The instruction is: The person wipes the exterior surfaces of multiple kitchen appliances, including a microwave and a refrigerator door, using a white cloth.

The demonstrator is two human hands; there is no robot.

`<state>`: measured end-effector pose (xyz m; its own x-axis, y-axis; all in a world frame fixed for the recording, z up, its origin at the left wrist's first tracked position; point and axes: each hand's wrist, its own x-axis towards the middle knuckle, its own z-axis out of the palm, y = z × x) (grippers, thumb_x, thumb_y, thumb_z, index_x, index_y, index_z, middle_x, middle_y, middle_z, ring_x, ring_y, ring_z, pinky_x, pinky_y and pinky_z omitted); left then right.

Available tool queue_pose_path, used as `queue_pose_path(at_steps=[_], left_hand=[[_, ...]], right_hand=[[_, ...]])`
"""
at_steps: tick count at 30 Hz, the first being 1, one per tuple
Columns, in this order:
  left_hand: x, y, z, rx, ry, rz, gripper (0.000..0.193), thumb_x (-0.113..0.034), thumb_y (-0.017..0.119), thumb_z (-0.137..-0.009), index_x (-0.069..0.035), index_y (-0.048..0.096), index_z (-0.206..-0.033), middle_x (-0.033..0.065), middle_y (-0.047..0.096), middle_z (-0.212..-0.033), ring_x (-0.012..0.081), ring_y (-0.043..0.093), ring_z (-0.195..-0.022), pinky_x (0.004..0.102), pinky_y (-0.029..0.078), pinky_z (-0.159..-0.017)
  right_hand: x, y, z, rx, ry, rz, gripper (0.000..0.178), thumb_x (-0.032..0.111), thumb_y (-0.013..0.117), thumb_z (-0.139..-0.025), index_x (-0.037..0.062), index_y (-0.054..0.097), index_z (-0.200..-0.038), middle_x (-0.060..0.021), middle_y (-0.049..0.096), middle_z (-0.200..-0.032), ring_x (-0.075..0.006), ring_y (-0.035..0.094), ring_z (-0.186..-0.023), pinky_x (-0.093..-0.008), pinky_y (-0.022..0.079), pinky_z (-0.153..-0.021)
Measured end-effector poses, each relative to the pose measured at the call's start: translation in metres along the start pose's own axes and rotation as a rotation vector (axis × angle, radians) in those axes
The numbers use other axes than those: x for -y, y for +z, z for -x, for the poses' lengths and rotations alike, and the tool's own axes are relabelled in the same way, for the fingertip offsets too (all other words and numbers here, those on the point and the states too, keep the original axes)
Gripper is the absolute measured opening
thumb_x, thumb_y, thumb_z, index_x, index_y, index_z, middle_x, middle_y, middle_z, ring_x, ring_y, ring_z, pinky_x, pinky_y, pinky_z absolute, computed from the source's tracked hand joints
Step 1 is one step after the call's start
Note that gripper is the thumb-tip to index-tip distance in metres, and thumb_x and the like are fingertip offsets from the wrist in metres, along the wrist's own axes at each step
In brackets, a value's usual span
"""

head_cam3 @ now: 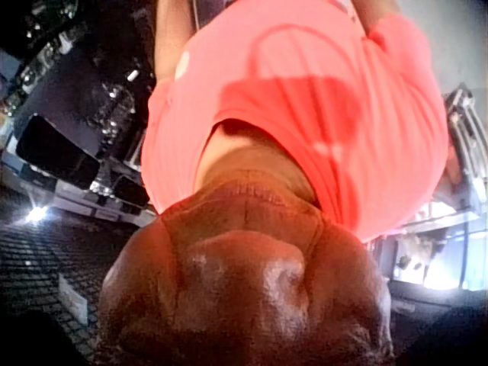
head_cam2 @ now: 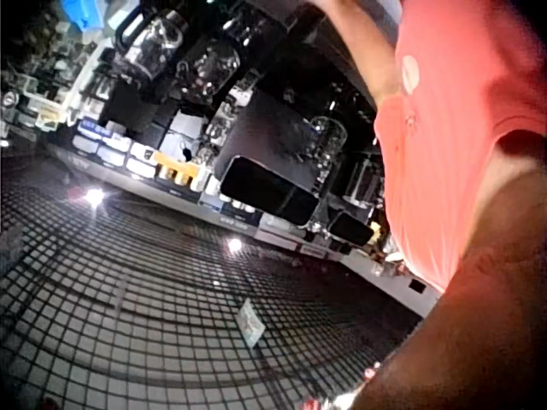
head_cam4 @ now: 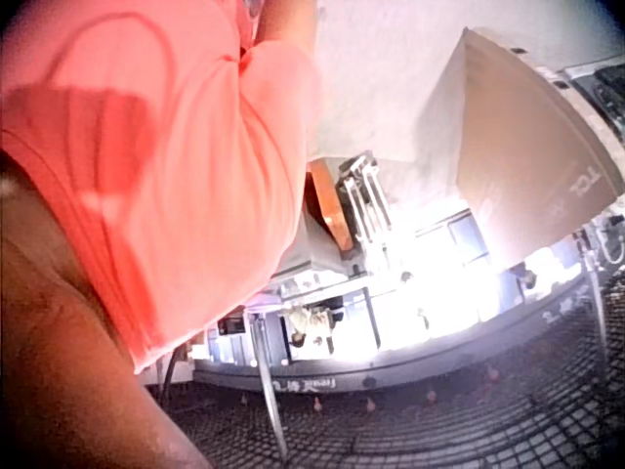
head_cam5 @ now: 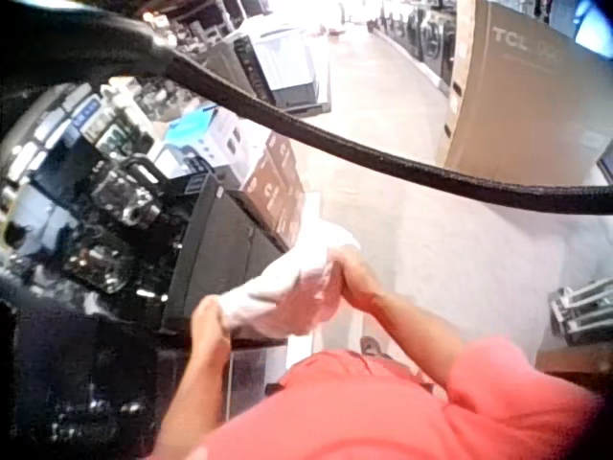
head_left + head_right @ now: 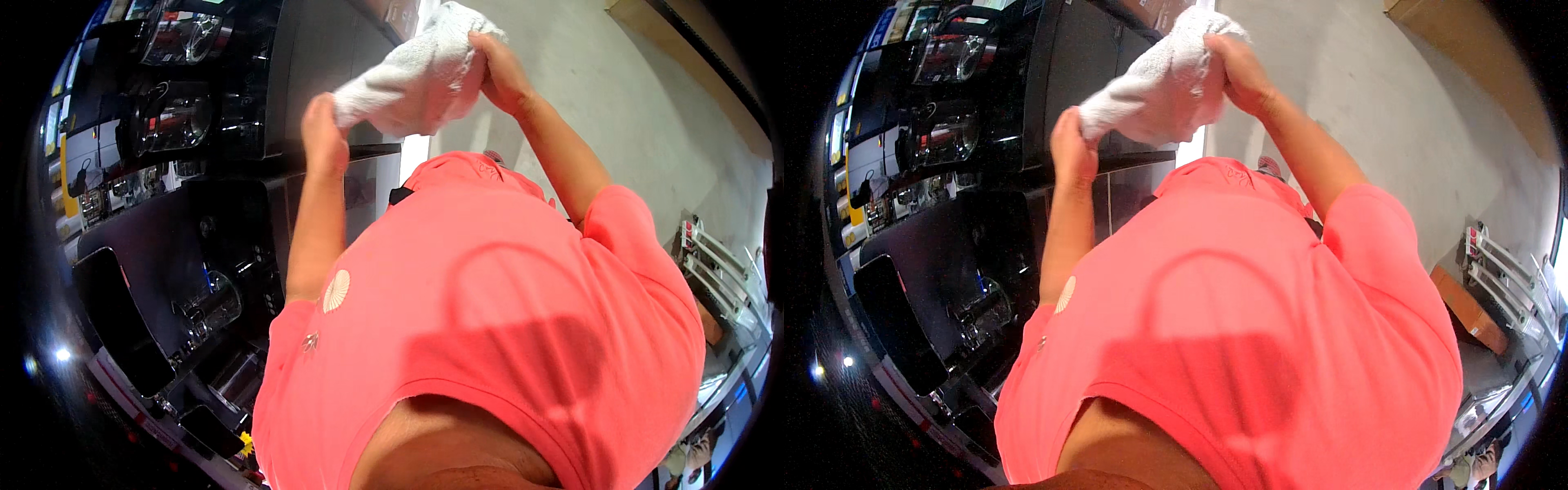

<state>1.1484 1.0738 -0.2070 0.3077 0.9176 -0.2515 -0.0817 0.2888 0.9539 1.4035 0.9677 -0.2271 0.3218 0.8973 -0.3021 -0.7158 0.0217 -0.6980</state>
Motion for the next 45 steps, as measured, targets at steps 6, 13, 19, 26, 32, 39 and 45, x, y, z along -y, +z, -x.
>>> queue_pose_path(at_steps=[6,13,19,26,32,39,45], left_hand=[[-0.083,0.035,-0.015,-0.093,-0.003,0.424,0.044,-0.038,0.046,-0.095,0.001,0.057,-0.111,0.0147,0.061,-0.111,0.0272,0.058,-0.106,0.0436,0.045,-0.095],[-0.017,0.017,-0.008,0.273,-0.222,0.091,0.042,-0.02,0.057,-0.091,0.004,0.048,-0.124,0.0153,0.057,-0.119,0.0244,0.057,-0.109,0.035,0.046,-0.094],[-0.043,0.026,-0.006,0.114,-0.013,0.149,0.035,0.001,0.047,-0.091,0.002,0.048,-0.126,0.0138,0.059,-0.117,0.0237,0.059,-0.104,0.0367,0.049,-0.091],[-0.062,0.017,-0.009,-0.089,0.254,-0.386,0.035,-0.004,0.049,-0.087,0.004,0.054,-0.121,0.0111,0.06,-0.111,0.0153,0.06,-0.094,0.0254,0.046,-0.082],[-0.083,0.011,-0.007,-0.11,0.247,-0.25,0.041,0.001,0.051,-0.086,-0.003,0.052,-0.127,0.0102,0.06,-0.106,0.0147,0.059,-0.09,0.0263,0.047,-0.08],[-0.082,0.013,0.003,0.056,0.219,-0.369,0.041,-0.004,0.057,-0.086,0.002,0.052,-0.126,0.0126,0.061,-0.111,0.0189,0.061,-0.096,0.0285,0.048,-0.084],[-0.086,0.0,0.002,-0.006,0.354,-1.214,0.039,-0.014,0.066,-0.077,-0.002,0.062,-0.114,0.0147,0.064,-0.106,0.0195,0.063,-0.091,0.0282,0.047,-0.083]], right_hand=[[0.005,-0.02,0.006,-0.147,-0.028,-0.133,0.02,0.014,0.051,-0.087,0.0,0.057,-0.1,-0.0067,0.06,-0.094,-0.0178,0.059,-0.086,-0.0328,0.05,-0.079],[-0.001,-0.018,0.012,0.043,0.047,-0.195,0.022,0.015,0.053,-0.087,0.0011,0.058,-0.103,-0.0079,0.064,-0.099,-0.0207,0.06,-0.092,-0.037,0.049,-0.085],[0.016,-0.052,0.011,-0.155,-0.06,-0.09,0.021,0.016,0.057,-0.088,0.0031,0.06,-0.104,-0.0064,0.064,-0.097,-0.0178,0.06,-0.09,-0.0328,0.049,-0.08],[0.021,-0.059,0.022,-0.222,-0.15,0.131,0.021,0.017,0.06,-0.087,0.0,0.062,-0.099,-0.0037,0.063,-0.091,-0.0127,0.059,-0.079,-0.0277,0.048,-0.067],[0.03,-0.069,0.017,-0.103,-0.229,0.523,0.031,0.02,0.064,-0.085,-0.0029,0.059,-0.106,-0.0033,0.062,-0.084,-0.0098,0.057,-0.074,-0.0254,0.046,-0.063],[0.037,-0.062,0.023,-0.23,-0.288,0.491,0.063,0.019,0.072,-0.08,-0.003,0.042,-0.131,-0.0103,0.058,-0.105,-0.0152,0.057,-0.091,-0.0275,0.048,-0.072],[0.058,-0.064,0.027,-0.069,-0.284,0.971,0.047,0.019,0.068,-0.083,0.0021,0.054,-0.124,-0.0081,0.058,-0.108,-0.0158,0.057,-0.096,-0.0282,0.047,-0.081]])
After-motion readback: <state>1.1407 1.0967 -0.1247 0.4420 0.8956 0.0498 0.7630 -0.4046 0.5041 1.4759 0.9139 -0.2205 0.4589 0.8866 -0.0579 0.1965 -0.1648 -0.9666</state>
